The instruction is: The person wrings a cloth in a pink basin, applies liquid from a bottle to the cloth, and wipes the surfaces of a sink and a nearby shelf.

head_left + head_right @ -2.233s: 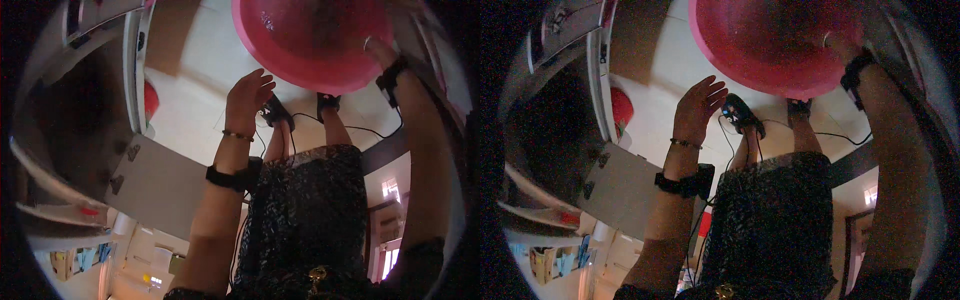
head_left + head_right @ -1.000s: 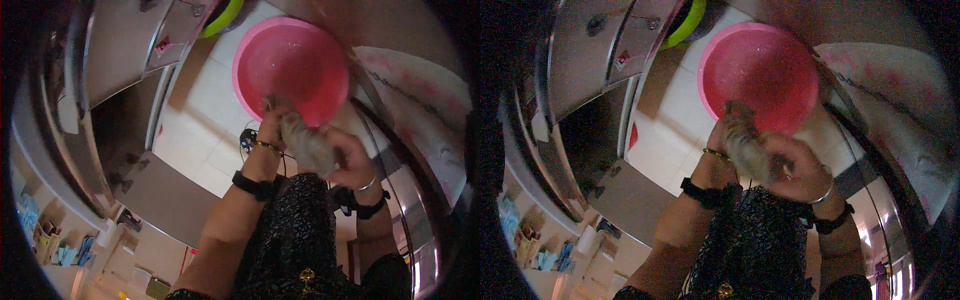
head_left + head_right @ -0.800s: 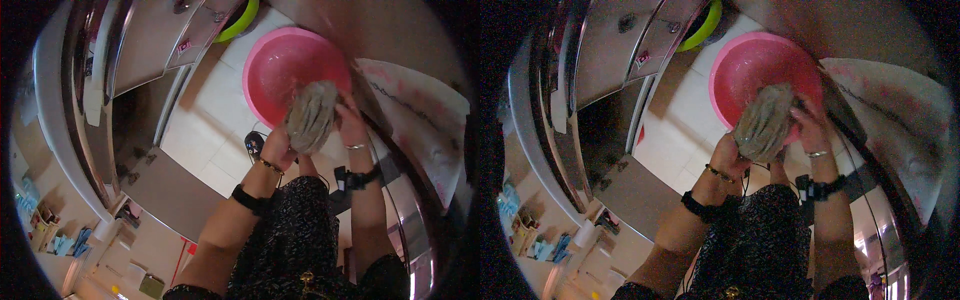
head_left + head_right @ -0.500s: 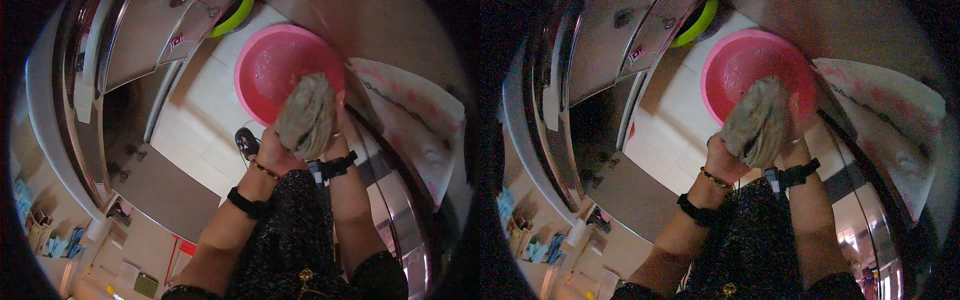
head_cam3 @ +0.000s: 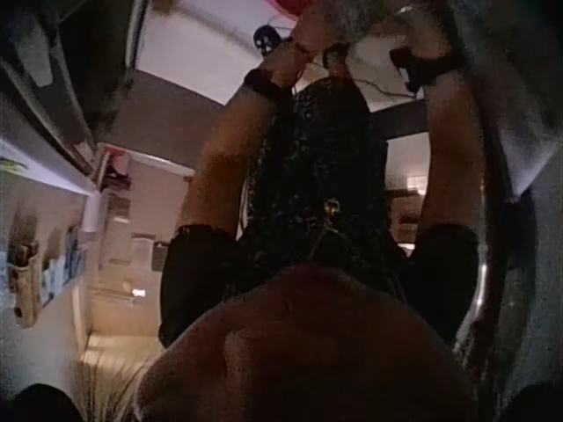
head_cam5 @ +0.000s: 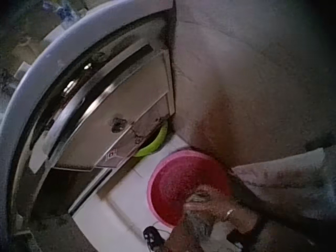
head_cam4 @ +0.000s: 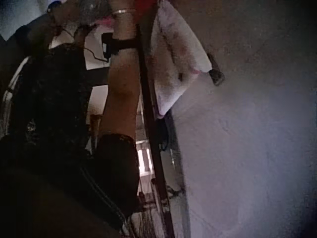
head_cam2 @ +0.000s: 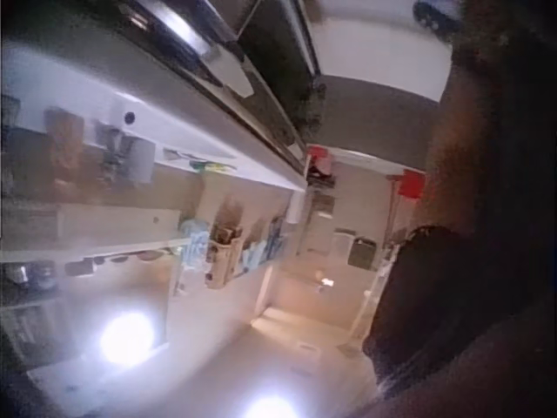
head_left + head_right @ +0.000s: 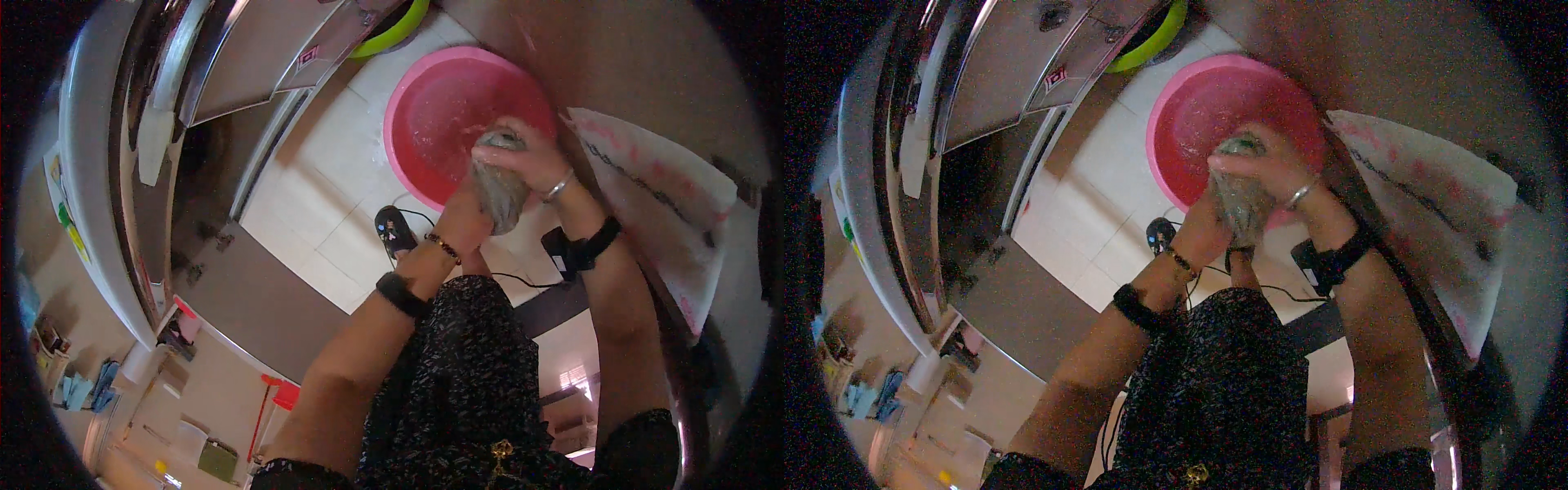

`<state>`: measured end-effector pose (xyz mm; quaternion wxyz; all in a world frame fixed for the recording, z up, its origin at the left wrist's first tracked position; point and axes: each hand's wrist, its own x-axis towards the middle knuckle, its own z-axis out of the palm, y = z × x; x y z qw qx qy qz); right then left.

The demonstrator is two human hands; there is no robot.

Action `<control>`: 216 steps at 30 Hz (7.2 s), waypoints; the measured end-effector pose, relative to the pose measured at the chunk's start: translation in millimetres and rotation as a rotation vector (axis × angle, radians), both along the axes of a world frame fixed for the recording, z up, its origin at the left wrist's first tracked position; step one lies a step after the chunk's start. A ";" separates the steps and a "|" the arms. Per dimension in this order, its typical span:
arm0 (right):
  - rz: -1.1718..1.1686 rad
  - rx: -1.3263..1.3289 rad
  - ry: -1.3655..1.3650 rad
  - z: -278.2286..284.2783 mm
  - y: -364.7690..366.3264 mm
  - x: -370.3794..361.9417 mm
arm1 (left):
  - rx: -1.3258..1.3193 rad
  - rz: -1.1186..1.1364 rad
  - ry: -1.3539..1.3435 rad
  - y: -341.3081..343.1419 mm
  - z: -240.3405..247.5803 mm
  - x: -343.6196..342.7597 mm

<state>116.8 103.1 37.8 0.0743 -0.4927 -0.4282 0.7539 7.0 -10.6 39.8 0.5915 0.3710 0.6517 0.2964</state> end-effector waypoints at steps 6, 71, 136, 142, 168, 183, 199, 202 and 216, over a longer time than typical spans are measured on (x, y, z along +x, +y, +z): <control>-0.124 0.329 -0.205 20.9 -8.5 -2.0 | -0.047 0.038 -0.092 3.2 -7.7 -8.9; 0.616 -0.422 0.147 52.8 -6.3 -13.0 | 1.379 -0.566 0.183 21.9 80.6 7.8; -0.914 -0.497 0.541 146.5 -100.8 26.7 | -0.472 1.052 -0.143 -311.3 158.4 -140.3; -0.931 -0.447 0.525 139.9 -89.0 43.8 | -0.154 0.816 -0.103 -164.8 149.6 -137.7; -0.398 -0.497 0.525 162.9 -126.8 -5.8 | 0.259 0.417 0.322 -55.1 170.0 -116.7; 0.086 0.587 -0.200 105.6 -25.1 -142.7 | 0.494 -0.119 1.231 -48.8 154.9 -220.4; 0.090 0.328 -0.024 71.0 -42.2 -195.9 | 0.534 -0.125 1.251 -53.3 148.9 -221.4; -0.023 0.325 -0.228 72.7 -10.5 -189.4 | 0.515 -0.125 1.263 -56.2 148.6 -223.8; 0.360 0.946 -0.648 98.9 101.6 -175.4 | 0.483 -0.130 1.227 -59.6 137.7 -220.3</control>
